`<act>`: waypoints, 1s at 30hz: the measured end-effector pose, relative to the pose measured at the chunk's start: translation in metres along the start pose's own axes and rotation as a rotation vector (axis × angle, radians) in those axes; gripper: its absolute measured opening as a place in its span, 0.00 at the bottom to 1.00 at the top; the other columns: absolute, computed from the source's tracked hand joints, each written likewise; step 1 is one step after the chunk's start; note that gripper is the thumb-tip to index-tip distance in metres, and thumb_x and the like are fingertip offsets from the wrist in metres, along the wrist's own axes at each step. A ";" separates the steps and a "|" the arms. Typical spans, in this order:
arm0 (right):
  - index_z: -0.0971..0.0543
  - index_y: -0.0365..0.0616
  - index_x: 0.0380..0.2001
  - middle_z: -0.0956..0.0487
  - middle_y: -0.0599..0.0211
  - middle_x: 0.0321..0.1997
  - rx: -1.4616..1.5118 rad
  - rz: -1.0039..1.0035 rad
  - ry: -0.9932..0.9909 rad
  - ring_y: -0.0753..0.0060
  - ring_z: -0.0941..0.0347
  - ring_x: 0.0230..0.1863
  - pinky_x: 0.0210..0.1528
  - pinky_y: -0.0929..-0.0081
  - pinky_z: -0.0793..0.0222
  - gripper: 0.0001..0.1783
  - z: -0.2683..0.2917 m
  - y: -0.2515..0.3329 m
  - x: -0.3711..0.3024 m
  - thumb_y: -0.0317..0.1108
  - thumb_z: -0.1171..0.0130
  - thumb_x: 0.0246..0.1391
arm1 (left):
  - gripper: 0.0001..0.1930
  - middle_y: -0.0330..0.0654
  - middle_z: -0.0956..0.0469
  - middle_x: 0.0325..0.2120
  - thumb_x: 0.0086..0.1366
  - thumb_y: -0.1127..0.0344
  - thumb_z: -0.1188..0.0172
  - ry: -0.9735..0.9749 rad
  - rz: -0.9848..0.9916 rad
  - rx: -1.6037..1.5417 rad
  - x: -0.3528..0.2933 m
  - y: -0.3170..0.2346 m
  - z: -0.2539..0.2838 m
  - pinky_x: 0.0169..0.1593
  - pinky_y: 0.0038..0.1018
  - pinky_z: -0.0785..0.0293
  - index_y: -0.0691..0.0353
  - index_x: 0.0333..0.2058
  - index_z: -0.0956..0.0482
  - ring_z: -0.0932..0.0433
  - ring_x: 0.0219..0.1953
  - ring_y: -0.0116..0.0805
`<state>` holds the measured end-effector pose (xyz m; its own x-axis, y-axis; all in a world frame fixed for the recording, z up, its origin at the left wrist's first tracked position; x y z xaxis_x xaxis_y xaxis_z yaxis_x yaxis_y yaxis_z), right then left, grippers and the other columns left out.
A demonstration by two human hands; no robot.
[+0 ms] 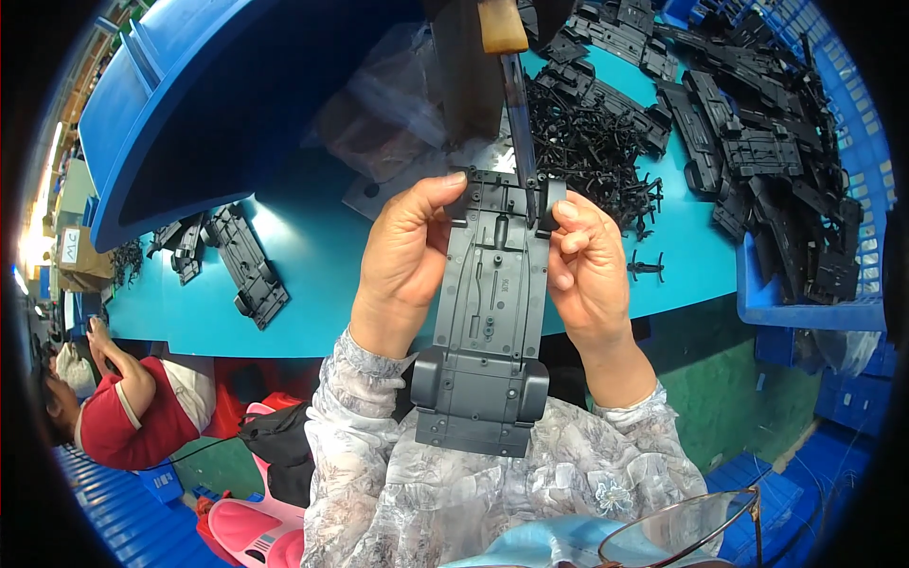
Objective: The person assembles the chassis components of a toy car by snapping plastic clips and small black parts together by hand.
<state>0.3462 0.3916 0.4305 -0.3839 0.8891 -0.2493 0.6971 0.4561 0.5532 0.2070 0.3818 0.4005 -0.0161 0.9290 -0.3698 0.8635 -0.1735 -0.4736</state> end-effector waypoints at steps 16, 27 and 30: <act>0.30 0.39 0.32 0.31 0.77 0.15 -0.035 0.016 0.007 0.88 0.43 0.09 0.10 0.91 0.48 0.07 -0.007 0.005 -0.003 0.27 0.45 0.48 | 0.07 0.49 0.22 0.30 0.57 0.71 0.48 0.049 0.044 -0.037 -0.005 0.002 -0.011 0.39 0.34 0.23 0.69 0.31 0.25 0.22 0.33 0.39; 0.30 0.38 0.31 0.30 0.76 0.17 -0.039 0.023 0.010 0.88 0.43 0.09 0.10 0.92 0.48 0.07 -0.006 0.007 -0.004 0.27 0.45 0.48 | 0.08 0.49 0.22 0.31 0.56 0.70 0.47 0.027 0.048 -0.020 -0.011 0.004 -0.014 0.40 0.34 0.23 0.69 0.33 0.25 0.22 0.34 0.38; 0.30 0.38 0.32 0.31 0.76 0.17 -0.060 0.014 0.024 0.87 0.43 0.08 0.09 0.91 0.48 0.08 -0.007 0.007 -0.004 0.28 0.45 0.48 | 0.08 0.49 0.22 0.31 0.56 0.70 0.47 0.046 0.035 -0.015 -0.012 0.003 -0.013 0.40 0.34 0.23 0.69 0.33 0.26 0.22 0.33 0.38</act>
<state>0.3485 0.3909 0.4409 -0.3888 0.8940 -0.2225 0.6657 0.4396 0.6030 0.2167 0.3746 0.4137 0.0371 0.9367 -0.3481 0.8708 -0.2012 -0.4486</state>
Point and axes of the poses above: each hand's wrist, its own x-axis towards the middle knuckle, its own z-axis out of the back of the hand, y = z × x, the point moved 9 cm from there along x, towards the middle knuckle
